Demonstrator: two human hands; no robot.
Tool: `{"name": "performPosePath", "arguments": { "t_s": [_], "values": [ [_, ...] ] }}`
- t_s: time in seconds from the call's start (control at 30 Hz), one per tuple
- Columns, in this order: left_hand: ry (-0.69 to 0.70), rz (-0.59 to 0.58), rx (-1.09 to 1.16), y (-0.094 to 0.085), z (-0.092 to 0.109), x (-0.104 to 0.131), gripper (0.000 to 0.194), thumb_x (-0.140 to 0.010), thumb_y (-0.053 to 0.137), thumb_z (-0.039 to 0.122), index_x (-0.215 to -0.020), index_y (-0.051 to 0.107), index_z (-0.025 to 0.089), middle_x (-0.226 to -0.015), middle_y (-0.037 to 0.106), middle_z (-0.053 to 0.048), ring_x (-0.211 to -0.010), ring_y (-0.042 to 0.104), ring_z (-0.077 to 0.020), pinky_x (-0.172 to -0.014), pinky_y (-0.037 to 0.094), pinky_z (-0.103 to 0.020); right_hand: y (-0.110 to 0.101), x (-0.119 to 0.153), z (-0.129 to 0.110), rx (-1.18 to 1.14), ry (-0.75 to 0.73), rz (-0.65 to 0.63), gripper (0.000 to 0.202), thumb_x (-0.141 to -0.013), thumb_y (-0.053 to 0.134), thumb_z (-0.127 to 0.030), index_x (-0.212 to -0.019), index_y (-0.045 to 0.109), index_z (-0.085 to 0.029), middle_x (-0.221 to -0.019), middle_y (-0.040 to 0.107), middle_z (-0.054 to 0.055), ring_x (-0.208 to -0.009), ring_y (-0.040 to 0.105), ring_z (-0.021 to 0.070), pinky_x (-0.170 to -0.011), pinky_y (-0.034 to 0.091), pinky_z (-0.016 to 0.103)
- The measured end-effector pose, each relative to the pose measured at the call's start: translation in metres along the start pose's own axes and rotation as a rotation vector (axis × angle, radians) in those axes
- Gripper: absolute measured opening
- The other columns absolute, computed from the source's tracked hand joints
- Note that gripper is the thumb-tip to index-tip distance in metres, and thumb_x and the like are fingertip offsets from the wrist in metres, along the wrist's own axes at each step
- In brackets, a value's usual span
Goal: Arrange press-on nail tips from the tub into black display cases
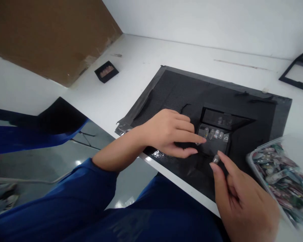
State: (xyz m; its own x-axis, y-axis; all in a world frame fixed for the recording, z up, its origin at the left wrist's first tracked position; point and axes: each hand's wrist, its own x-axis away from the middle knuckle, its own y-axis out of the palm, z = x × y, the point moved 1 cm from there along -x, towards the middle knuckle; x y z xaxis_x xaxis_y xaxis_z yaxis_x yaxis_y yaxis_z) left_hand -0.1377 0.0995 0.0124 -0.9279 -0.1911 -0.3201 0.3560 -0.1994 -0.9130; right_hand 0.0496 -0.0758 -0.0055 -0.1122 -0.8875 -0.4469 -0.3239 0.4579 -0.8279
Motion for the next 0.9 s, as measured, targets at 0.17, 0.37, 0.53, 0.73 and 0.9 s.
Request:
{"name": "performPosePath", "arguments": {
  "t_s": [0.17, 0.37, 0.53, 0.73, 0.9],
  "values": [
    [-0.149, -0.192, 0.129, 0.001, -0.008, 0.006, 0.031, -0.097, 0.057, 0.047, -0.112, 0.076, 0.027, -0.096, 0.080, 0.002, -0.085, 0.071, -0.0108, -0.065, 0.042, -0.028, 0.020, -0.009, 0.006, 0.173, -0.122, -0.043, 0.040, -0.096, 0.067, -0.034, -0.133, 0.066, -0.020, -0.064, 0.061, -0.003, -0.056, 0.054, 0.0118, -0.055, 0.030, 0.029],
    [-0.177, -0.234, 0.144, 0.000, -0.005, 0.004, 0.031, -0.098, 0.057, 0.045, -0.119, 0.075, 0.030, -0.098, 0.080, 0.004, -0.086, 0.071, -0.0110, -0.064, 0.040, -0.028, 0.032, -0.010, 0.010, 0.180, -0.107, -0.083, 0.038, -0.099, 0.062, -0.039, -0.130, 0.068, -0.019, -0.062, 0.060, -0.002, -0.053, 0.053, 0.0122, -0.054, 0.029, 0.028],
    [-0.177, -0.255, 0.080, 0.003, -0.002, 0.004, 0.030, -0.101, 0.052, 0.042, -0.118, 0.075, 0.033, -0.097, 0.080, 0.003, -0.086, 0.071, -0.0118, -0.060, 0.036, -0.031, 0.032, -0.011, 0.010, 0.198, -0.128, -0.081, 0.035, -0.098, 0.062, -0.036, -0.128, 0.070, -0.019, -0.066, 0.065, -0.001, -0.056, 0.058, 0.0128, -0.053, 0.029, 0.028],
    [-0.142, -0.244, 0.035, 0.011, 0.004, 0.003, 0.032, -0.102, 0.048, 0.042, -0.118, 0.073, 0.030, -0.091, 0.080, 0.002, -0.082, 0.072, -0.0130, -0.057, 0.036, -0.030, 0.030, -0.010, 0.006, 0.284, -0.151, -0.083, 0.035, -0.099, 0.061, -0.036, -0.129, 0.070, -0.021, -0.071, 0.070, -0.001, -0.055, 0.057, 0.0137, -0.050, 0.025, 0.029],
    [-0.148, -0.247, -0.044, 0.014, 0.011, 0.002, 0.032, -0.103, 0.047, 0.042, -0.114, 0.073, 0.028, -0.080, 0.078, 0.003, -0.073, 0.072, -0.0148, -0.050, 0.029, -0.030, 0.027, -0.011, 0.002, 0.264, -0.095, -0.097, 0.031, -0.100, 0.060, -0.034, -0.125, 0.073, -0.023, -0.076, 0.073, -0.001, -0.057, 0.060, 0.0132, -0.050, 0.027, 0.029]
  ]
}}
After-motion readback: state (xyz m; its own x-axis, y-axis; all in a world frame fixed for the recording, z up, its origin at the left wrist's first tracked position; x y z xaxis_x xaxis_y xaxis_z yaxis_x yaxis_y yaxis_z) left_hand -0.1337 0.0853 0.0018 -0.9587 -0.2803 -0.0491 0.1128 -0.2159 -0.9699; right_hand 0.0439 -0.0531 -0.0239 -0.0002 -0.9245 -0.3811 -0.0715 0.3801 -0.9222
